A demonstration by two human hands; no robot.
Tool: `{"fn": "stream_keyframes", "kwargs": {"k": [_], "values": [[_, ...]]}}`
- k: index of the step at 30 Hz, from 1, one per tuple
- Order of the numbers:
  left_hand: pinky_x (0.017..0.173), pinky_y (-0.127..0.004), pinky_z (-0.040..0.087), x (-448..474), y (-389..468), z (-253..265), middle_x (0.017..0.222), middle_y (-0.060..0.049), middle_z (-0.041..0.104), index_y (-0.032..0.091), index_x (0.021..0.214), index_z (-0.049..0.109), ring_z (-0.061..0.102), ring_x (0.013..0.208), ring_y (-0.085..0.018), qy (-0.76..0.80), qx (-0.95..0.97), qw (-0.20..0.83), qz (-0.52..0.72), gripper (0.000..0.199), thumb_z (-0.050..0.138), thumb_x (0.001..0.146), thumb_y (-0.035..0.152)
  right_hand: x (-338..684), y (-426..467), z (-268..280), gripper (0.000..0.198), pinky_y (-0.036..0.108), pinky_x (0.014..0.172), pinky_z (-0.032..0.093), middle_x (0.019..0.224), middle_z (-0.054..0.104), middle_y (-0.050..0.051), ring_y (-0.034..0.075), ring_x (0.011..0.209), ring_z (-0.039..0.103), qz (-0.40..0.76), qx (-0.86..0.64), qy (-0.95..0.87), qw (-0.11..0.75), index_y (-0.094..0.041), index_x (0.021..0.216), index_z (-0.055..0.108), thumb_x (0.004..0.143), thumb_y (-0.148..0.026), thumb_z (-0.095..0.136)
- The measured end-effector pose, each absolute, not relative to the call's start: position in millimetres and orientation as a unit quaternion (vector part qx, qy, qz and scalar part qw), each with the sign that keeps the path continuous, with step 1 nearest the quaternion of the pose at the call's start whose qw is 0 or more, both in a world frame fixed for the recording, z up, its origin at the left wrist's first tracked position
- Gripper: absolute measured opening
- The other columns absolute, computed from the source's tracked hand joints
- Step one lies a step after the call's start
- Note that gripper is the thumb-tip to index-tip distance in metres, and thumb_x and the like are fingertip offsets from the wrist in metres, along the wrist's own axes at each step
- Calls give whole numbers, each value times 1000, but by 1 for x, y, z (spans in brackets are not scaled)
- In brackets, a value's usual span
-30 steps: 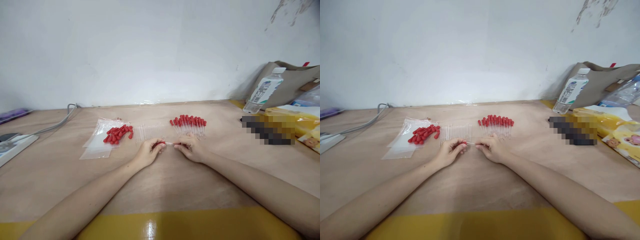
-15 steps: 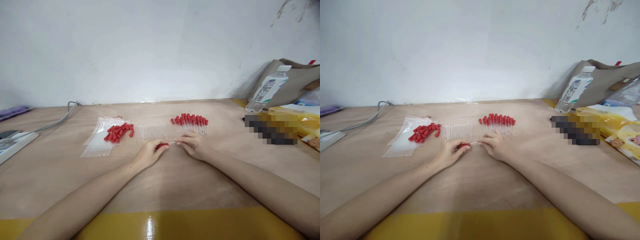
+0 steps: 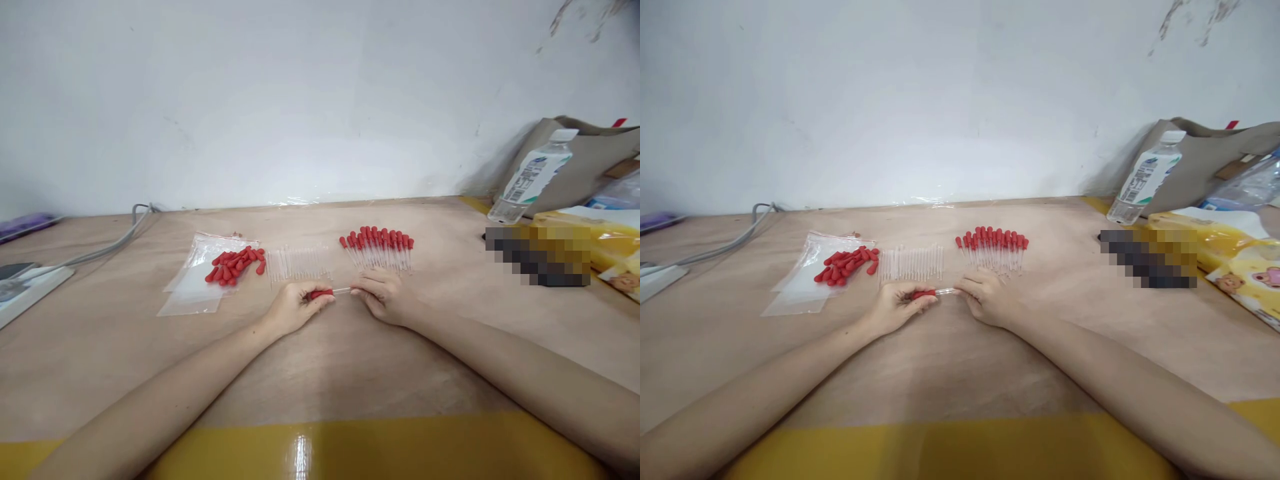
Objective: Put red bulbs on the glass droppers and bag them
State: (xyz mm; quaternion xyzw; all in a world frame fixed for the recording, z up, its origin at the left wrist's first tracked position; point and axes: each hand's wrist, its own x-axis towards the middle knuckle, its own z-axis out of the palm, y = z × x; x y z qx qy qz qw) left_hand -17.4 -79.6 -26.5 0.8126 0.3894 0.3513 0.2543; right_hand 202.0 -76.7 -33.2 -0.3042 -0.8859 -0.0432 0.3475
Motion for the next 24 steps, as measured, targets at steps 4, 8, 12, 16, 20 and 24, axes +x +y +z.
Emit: {"fn": "stream_keyframes", "kwargs": {"k": [4,8,12,16,20,24], "values": [[59,-22,49,-18,-79,-28,74,-2,69,17,84,68,61,62,-13,382,819,231,360,18,62,76,31,197,-80,-31,26,26,58,33,66,58,4,14,61,48,-31,-323,-884,336,-17,81,63,88,-25,40],[62,-23,50,-19,-79,-29,79,-4,70,17,84,68,63,67,-14,370,830,215,358,16,62,76,30,190,-86,-23,26,23,55,32,63,58,1,12,57,48,57,-370,-873,312,-17,76,63,87,-26,42],[63,-23,50,-20,-78,-30,79,-4,70,16,85,68,63,67,-14,359,838,200,360,16,61,77,29,181,-89,-12,29,21,51,29,57,56,-1,9,52,45,121,-429,-854,267,-17,64,60,86,-26,44],[61,-22,50,-20,-77,-30,79,-4,70,16,85,68,64,67,-13,358,841,188,360,17,61,78,30,178,-89,-8,32,20,48,25,51,51,-2,8,48,42,131,-455,-851,226,-16,59,56,86,-27,43],[64,-23,51,-22,-74,-25,82,-5,71,15,88,68,65,70,-14,346,847,216,342,20,61,78,31,181,-87,-8,33,21,52,26,60,58,0,9,54,46,112,-431,-874,197,-16,67,57,89,-29,37],[61,-23,50,-25,-70,-22,75,-4,70,16,91,69,63,65,-14,308,856,248,333,22,60,79,31,186,-88,-3,34,23,52,25,68,61,3,12,58,47,58,-414,-894,160,-17,70,55,91,-32,34]]}}
